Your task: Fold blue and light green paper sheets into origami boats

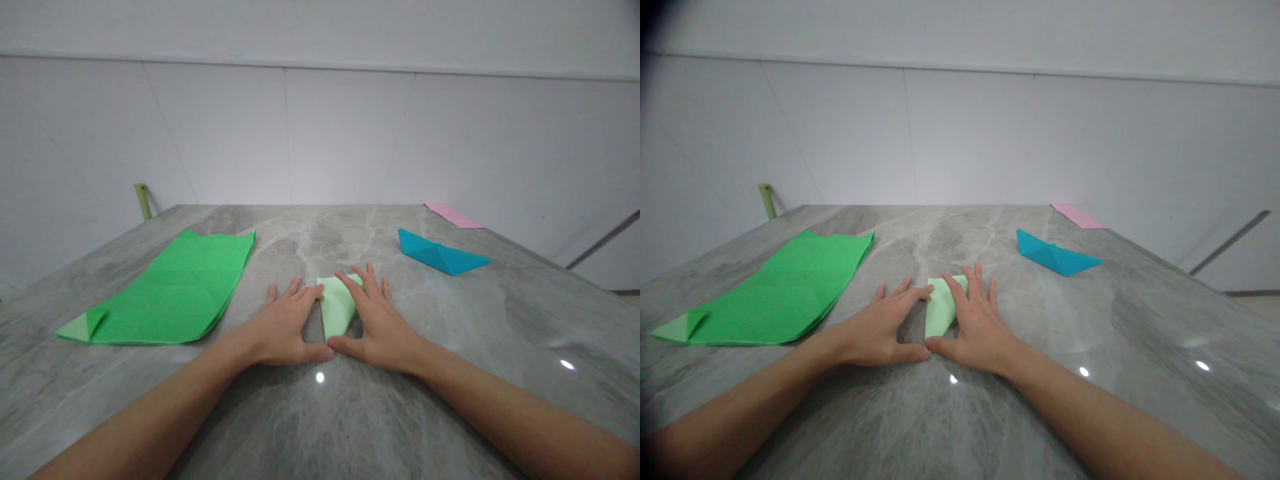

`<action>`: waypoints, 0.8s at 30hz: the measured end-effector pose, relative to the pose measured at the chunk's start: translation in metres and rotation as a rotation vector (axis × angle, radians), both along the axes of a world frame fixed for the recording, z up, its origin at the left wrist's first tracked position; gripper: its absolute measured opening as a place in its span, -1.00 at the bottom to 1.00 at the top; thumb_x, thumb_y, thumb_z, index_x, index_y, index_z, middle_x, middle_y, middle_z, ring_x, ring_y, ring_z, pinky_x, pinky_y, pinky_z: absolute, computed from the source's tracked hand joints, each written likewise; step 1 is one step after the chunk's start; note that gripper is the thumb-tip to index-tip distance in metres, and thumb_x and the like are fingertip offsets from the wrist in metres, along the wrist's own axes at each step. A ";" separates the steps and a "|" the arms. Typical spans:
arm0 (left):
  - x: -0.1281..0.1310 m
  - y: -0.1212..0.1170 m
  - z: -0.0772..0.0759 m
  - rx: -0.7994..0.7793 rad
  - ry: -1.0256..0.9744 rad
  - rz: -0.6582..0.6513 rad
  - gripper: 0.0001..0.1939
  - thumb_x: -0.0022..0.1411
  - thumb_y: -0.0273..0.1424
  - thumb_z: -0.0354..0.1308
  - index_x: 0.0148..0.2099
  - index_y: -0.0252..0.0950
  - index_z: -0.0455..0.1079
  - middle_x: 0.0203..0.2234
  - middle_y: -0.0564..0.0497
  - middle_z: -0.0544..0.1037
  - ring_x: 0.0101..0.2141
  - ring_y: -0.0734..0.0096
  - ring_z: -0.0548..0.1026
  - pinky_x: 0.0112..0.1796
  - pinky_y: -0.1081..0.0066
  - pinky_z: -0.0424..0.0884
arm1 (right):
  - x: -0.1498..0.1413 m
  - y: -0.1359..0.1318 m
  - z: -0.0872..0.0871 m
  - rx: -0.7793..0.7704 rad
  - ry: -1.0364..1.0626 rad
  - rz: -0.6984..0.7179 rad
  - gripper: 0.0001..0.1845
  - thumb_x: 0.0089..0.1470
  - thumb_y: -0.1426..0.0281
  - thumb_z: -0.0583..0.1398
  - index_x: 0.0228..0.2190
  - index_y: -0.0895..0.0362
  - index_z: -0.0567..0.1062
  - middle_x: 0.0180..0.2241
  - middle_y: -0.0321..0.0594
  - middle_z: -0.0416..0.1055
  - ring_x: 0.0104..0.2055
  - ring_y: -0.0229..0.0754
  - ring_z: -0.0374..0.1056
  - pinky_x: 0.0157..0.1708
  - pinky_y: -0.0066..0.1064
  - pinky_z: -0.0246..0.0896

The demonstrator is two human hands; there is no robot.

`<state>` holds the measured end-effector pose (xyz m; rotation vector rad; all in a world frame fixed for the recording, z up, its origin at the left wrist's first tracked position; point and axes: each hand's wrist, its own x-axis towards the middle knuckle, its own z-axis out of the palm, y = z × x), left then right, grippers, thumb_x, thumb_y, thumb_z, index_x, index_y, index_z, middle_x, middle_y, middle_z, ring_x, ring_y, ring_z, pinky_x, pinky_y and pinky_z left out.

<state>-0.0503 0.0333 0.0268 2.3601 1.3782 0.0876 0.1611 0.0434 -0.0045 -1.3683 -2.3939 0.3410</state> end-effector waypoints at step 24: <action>0.003 -0.007 0.001 -0.025 -0.082 -0.010 -0.08 -0.03 0.03 0.27 0.29 -0.18 0.03 0.29 -0.18 0.16 0.32 -0.25 -0.14 0.16 -0.40 -0.28 | 0.000 0.004 -0.001 -0.045 0.118 0.039 -0.65 0.05 0.22 0.25 -0.09 -0.03 0.51 0.23 -0.02 0.09 0.38 0.24 -0.25 0.21 0.33 -0.30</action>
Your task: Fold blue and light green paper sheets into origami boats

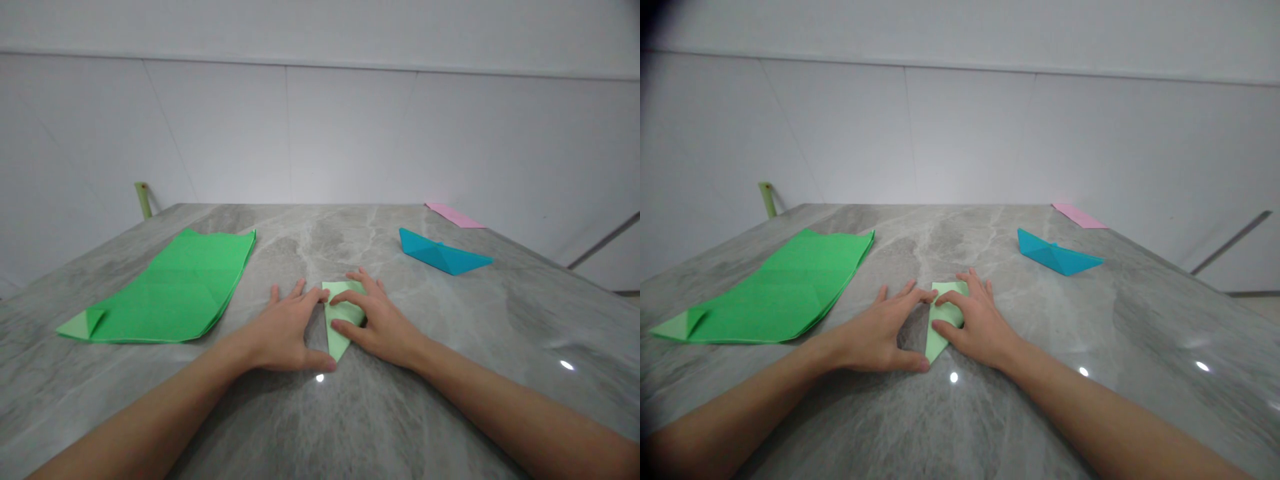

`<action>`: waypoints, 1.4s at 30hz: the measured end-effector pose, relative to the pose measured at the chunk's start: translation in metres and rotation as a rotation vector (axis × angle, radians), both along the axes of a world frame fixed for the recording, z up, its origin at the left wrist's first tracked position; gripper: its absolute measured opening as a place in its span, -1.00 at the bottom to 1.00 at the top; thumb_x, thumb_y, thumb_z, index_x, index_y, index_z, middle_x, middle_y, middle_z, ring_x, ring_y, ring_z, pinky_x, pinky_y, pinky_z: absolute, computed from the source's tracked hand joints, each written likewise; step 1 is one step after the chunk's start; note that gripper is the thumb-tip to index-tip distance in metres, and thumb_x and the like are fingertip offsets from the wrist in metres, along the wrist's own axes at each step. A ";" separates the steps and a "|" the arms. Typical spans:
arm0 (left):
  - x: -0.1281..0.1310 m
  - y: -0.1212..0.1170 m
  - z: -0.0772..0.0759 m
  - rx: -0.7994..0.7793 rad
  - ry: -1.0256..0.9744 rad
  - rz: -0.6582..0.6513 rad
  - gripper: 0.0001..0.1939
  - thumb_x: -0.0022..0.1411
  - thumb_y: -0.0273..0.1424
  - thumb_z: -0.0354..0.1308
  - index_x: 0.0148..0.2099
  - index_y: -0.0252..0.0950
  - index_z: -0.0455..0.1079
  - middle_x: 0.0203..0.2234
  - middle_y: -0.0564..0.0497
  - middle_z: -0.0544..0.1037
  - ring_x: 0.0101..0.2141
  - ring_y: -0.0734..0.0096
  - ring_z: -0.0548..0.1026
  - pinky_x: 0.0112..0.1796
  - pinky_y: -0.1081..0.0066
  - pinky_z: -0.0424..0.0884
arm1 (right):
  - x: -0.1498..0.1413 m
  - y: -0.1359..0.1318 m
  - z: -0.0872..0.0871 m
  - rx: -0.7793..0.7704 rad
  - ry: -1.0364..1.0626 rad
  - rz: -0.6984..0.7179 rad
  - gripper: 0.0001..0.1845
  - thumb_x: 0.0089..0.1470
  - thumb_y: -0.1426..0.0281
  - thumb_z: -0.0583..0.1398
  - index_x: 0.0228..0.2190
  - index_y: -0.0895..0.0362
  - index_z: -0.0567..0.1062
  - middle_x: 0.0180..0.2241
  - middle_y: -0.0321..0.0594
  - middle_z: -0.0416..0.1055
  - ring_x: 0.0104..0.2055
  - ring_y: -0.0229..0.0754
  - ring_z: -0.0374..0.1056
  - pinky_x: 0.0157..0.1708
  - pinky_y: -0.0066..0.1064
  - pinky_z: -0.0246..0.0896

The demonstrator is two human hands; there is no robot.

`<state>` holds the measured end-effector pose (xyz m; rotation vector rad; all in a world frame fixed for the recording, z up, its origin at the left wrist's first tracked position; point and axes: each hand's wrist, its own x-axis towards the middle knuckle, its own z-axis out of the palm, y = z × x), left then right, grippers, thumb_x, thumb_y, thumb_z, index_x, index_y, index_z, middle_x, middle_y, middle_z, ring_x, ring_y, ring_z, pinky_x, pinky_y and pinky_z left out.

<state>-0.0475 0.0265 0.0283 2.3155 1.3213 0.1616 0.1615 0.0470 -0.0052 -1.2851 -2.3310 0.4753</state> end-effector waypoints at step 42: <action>-0.003 0.002 -0.001 0.043 0.067 -0.034 -0.12 0.02 0.11 0.20 0.29 -0.15 0.10 0.32 -0.12 0.11 0.32 -0.24 -0.13 0.15 -0.41 -0.18 | 0.006 -0.003 0.009 0.011 -0.178 0.106 0.01 -0.12 -0.07 0.28 0.26 0.06 0.13 0.35 0.14 -0.27 0.37 0.34 -0.70 0.19 0.37 -0.59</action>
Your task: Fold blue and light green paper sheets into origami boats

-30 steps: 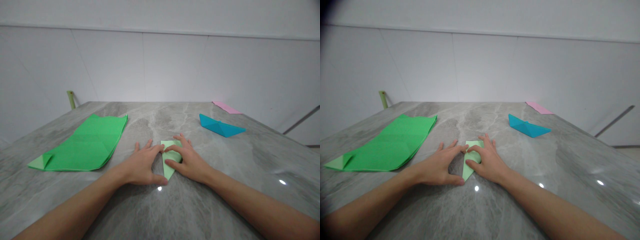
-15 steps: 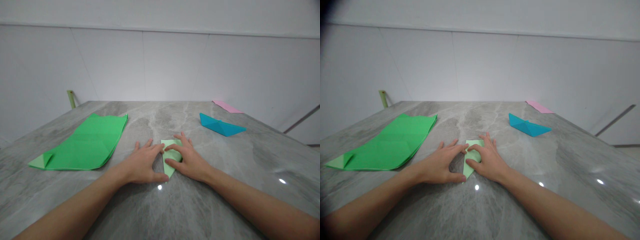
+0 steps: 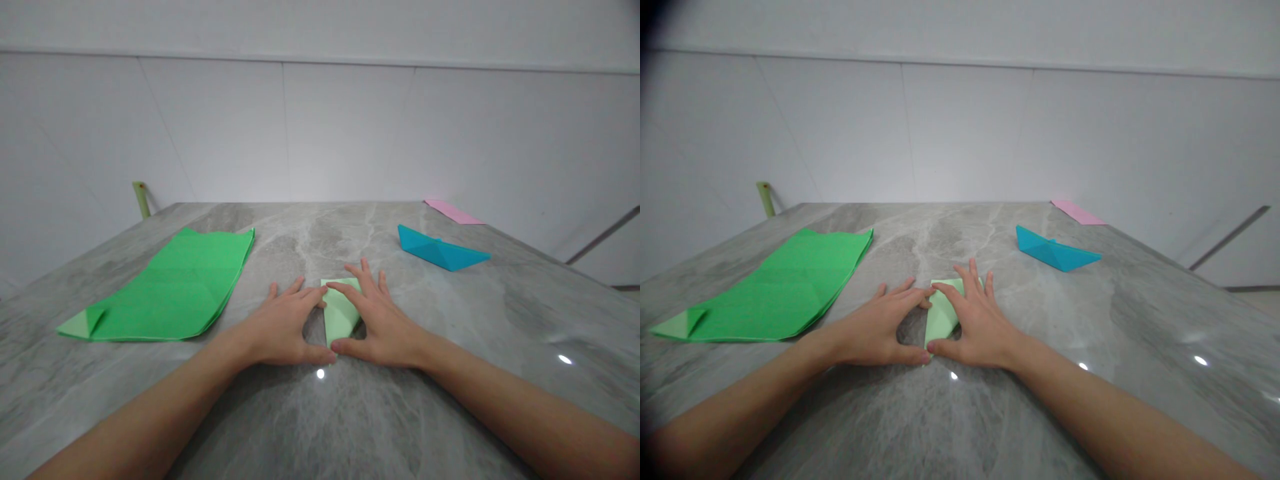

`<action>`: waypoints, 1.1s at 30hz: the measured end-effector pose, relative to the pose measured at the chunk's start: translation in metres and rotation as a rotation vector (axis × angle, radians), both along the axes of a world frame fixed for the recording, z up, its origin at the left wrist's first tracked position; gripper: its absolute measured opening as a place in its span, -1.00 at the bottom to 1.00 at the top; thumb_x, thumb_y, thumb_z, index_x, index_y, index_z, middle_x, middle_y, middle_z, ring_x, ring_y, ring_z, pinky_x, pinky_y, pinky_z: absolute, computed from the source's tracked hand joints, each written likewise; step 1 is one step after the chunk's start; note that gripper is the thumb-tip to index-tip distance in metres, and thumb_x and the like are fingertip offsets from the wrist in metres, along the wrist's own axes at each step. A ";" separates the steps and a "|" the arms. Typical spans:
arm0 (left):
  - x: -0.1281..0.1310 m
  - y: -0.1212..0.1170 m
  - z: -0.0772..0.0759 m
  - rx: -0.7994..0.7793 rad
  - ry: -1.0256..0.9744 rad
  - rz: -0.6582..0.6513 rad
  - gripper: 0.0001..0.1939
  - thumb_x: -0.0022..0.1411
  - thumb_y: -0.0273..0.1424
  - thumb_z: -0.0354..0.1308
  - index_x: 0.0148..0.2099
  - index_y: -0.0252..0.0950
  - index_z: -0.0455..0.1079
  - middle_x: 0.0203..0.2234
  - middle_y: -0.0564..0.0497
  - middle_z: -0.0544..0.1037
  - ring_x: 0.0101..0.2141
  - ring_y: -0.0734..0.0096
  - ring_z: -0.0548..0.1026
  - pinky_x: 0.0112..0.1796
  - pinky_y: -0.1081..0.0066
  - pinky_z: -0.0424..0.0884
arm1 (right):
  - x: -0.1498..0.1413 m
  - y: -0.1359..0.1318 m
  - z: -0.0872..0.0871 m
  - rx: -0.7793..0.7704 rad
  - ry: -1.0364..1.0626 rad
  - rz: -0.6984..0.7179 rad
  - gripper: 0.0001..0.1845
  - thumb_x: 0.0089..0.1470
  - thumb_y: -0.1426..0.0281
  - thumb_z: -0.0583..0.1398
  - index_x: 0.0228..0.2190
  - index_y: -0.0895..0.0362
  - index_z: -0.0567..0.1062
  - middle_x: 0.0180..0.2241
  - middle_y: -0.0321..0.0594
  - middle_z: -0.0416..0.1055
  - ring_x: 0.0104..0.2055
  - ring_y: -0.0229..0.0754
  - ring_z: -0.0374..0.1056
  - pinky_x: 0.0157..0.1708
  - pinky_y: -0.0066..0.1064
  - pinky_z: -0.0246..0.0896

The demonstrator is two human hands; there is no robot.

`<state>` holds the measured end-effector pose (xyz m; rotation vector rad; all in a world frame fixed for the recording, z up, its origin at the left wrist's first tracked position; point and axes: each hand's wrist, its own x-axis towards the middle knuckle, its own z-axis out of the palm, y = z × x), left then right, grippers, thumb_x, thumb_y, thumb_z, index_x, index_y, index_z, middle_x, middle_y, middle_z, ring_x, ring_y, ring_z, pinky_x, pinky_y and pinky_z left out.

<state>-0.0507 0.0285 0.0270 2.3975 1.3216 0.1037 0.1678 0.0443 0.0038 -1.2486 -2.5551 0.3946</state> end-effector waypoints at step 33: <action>0.000 0.001 0.003 -0.018 0.022 -0.013 -0.10 0.03 0.10 0.19 0.32 -0.16 0.08 0.32 -0.15 0.12 0.32 -0.25 -0.15 0.15 -0.41 -0.21 | 0.016 0.019 -0.003 -0.021 -0.009 -0.029 0.07 -0.14 -0.15 0.27 0.28 0.01 0.09 0.38 0.12 -0.40 0.36 0.35 -0.72 0.19 0.37 -0.60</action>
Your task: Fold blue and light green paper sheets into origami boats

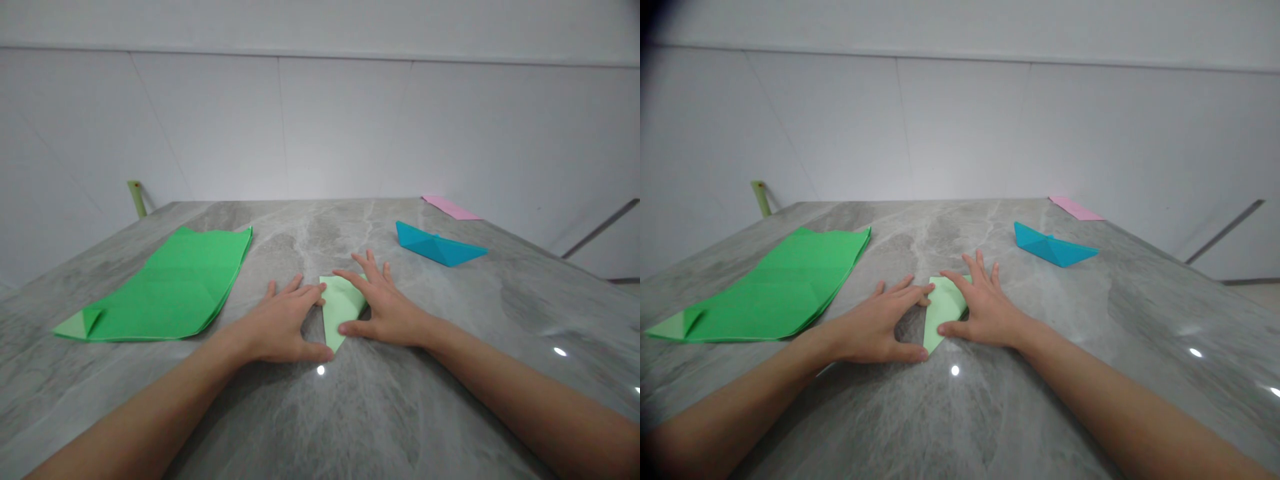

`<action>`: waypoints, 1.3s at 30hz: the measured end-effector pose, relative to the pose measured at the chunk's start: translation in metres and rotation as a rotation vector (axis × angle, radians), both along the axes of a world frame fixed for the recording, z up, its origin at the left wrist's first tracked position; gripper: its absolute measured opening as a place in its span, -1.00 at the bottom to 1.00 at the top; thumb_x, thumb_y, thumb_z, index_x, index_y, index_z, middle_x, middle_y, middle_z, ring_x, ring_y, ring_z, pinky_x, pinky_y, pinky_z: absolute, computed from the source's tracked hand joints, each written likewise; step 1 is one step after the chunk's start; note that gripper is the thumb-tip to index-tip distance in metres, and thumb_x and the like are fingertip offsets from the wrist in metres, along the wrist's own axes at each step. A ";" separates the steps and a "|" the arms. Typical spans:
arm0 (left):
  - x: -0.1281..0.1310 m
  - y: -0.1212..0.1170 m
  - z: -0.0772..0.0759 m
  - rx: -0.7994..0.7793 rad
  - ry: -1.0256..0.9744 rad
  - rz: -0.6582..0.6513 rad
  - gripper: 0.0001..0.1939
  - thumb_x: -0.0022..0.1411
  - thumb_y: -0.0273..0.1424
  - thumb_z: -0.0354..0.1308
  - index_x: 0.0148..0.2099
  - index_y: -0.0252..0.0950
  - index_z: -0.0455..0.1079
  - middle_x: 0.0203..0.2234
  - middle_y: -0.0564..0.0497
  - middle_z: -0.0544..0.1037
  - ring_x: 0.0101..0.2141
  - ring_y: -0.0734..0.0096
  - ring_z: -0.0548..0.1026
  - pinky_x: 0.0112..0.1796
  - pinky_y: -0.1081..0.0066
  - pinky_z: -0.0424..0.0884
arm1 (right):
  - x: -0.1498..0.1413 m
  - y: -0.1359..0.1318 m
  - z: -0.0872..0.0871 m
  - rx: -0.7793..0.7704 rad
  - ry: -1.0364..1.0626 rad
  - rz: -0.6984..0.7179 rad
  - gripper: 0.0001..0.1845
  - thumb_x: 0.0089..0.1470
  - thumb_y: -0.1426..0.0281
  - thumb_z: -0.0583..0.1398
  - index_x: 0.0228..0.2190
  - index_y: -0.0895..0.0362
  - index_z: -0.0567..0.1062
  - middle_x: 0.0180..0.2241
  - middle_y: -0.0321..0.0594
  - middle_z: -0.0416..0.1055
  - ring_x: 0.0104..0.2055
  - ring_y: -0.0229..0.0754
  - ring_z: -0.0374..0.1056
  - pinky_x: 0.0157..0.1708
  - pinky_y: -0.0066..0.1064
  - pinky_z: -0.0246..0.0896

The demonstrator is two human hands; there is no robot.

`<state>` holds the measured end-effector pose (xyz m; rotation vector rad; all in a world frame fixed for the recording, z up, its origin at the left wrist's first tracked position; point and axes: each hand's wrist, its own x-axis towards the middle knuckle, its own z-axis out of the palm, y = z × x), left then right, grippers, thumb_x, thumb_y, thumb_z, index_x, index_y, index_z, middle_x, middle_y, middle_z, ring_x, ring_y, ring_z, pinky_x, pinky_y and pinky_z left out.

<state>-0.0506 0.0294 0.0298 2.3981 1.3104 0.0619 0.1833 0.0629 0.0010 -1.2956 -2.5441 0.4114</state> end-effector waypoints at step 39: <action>0.000 0.000 -0.002 0.018 0.007 -0.007 -0.22 0.03 0.13 0.17 0.23 -0.10 0.24 0.35 -0.07 0.05 0.32 -0.26 -0.15 0.15 -0.41 -0.23 | 0.008 0.009 0.002 -0.027 -0.002 -0.085 0.02 -0.11 -0.08 0.29 0.28 0.00 0.10 0.38 0.11 -0.36 0.36 0.35 -0.69 0.19 0.38 -0.55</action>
